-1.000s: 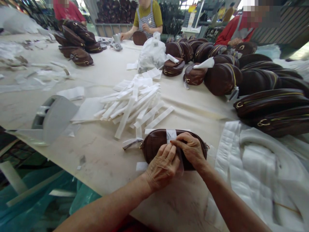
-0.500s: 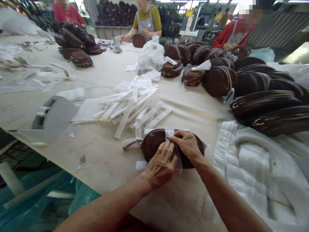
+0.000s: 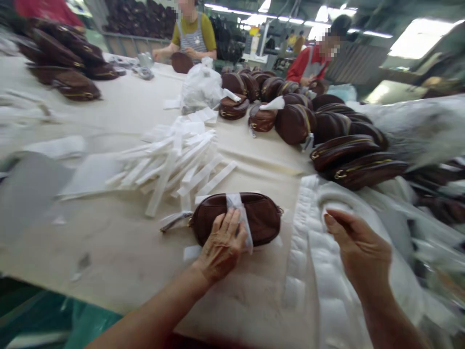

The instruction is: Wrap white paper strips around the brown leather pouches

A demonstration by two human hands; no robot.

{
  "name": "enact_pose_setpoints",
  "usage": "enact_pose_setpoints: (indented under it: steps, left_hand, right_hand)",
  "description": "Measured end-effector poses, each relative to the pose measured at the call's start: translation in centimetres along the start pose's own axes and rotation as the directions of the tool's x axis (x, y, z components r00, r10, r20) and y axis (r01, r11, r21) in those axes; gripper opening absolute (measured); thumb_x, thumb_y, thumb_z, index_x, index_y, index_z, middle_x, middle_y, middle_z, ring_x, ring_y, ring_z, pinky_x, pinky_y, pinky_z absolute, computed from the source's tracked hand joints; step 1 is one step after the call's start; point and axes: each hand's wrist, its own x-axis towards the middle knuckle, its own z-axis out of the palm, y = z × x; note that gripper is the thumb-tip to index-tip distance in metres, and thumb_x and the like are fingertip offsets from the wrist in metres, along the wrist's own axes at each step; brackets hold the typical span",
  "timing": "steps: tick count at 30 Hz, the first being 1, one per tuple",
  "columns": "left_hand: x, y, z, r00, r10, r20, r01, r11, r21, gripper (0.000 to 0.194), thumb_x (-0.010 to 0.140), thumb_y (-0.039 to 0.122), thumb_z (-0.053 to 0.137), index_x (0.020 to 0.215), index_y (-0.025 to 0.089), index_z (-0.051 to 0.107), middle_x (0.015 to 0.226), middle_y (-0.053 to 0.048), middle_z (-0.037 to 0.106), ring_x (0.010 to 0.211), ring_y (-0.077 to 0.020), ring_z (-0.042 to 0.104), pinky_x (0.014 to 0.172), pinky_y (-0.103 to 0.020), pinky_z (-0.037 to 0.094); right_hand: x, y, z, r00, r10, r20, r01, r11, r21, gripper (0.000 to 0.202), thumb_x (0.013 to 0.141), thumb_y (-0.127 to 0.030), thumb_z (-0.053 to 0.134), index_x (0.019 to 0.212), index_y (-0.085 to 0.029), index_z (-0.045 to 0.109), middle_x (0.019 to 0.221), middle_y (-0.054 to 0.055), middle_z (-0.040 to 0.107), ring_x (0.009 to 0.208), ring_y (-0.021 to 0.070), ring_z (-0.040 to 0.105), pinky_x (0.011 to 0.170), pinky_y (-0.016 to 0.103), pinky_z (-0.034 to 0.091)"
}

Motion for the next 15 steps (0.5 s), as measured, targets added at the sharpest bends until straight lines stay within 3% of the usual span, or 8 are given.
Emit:
enact_pose_setpoints:
  steps: [2, 4, 7, 10, 12, 15]
  left_hand:
    - [0.0, 0.1, -0.2, 1.0, -0.018, -0.014, 0.017, 1.0, -0.023, 0.027, 0.083, 0.011, 0.047, 0.106, 0.007, 0.06, 0.128, -0.026, 0.05, 0.119, -0.0356, 0.049, 0.095, -0.049, 0.039]
    - [0.2, 0.0, -0.2, 0.998, -0.049, -0.028, 0.047, 0.996, -0.079, 0.027, 0.084, 0.009, 0.044, 0.104, 0.009, 0.062, 0.128, -0.024, 0.051, 0.118, -0.0358, 0.05, 0.095, -0.05, 0.038]
    - [0.3, 0.1, 0.0, 0.993, -0.12, -0.001, 0.117, 0.972, -0.206, 0.027, 0.085, 0.011, 0.043, 0.101, 0.012, 0.063, 0.132, -0.021, 0.049, 0.121, -0.0354, 0.049, 0.099, -0.052, 0.035]
    - [0.2, 0.3, 0.0, 0.982, -0.18, 0.048, 0.186, 0.936, -0.297, 0.028, 0.086, 0.015, 0.041, 0.101, 0.016, 0.063, 0.135, -0.018, 0.047, 0.124, -0.0351, 0.046, 0.102, -0.053, 0.031]
    - [0.0, 0.1, 0.1, 0.981, -0.191, 0.043, 0.195, 0.928, -0.317, 0.035, 0.087, 0.018, 0.039, 0.116, 0.022, 0.059, 0.138, -0.016, 0.044, 0.125, -0.0355, 0.045, 0.102, -0.054, 0.031]
    - [-0.2, -0.6, 0.5, 0.995, -0.1, 0.002, 0.096, 0.954, -0.284, 0.058, 0.088, 0.023, 0.04, 0.142, 0.036, 0.026, 0.145, -0.01, 0.032, 0.122, -0.0368, 0.047, 0.095, -0.055, 0.036]
  right_hand:
    - [-0.8, 2.6, -5.6, 0.973, -0.077, -0.217, 0.024, 0.972, -0.235, 0.032, 0.078, -0.049, 0.06, 0.092, -0.021, 0.068, 0.087, 0.005, 0.064, 0.073, 0.0179, 0.056, 0.074, 0.034, 0.044]
    - [-1.7, 5.2, -10.3, 0.933, -0.104, -0.344, -0.044, 0.917, -0.397, 0.035, 0.078, -0.051, 0.056, 0.085, -0.018, 0.067, 0.086, 0.008, 0.063, 0.078, 0.0211, 0.055, 0.074, 0.036, 0.043]
    - [-2.4, 8.8, -15.2, 0.884, 0.019, -0.466, -0.239, 0.877, -0.417, 0.04, 0.071, -0.057, 0.056, 0.072, -0.018, 0.065, 0.08, 0.01, 0.062, 0.084, 0.026, 0.053, 0.075, 0.039, 0.041]
    - [-2.4, 11.3, -17.0, 0.847, 0.189, -0.497, -0.378, 0.871, -0.314, 0.039, 0.066, -0.057, 0.057, 0.065, -0.019, 0.064, 0.072, 0.008, 0.063, 0.077, 0.0254, 0.053, 0.075, 0.04, 0.039]
    - [-2.2, 12.2, -17.0, 0.85, 0.262, -0.458, -0.41, 0.874, -0.26, 0.037, 0.068, -0.054, 0.056, 0.06, -0.019, 0.063, 0.064, 0.006, 0.062, 0.068, 0.0233, 0.054, 0.069, 0.038, 0.04]
    - [-1.7, 12.7, -16.5, 0.859, 0.34, -0.382, -0.427, 0.888, -0.171, 0.033, 0.07, -0.049, 0.056, 0.056, -0.02, 0.063, 0.058, 0.005, 0.061, 0.06, 0.0207, 0.053, 0.06, 0.034, 0.04]
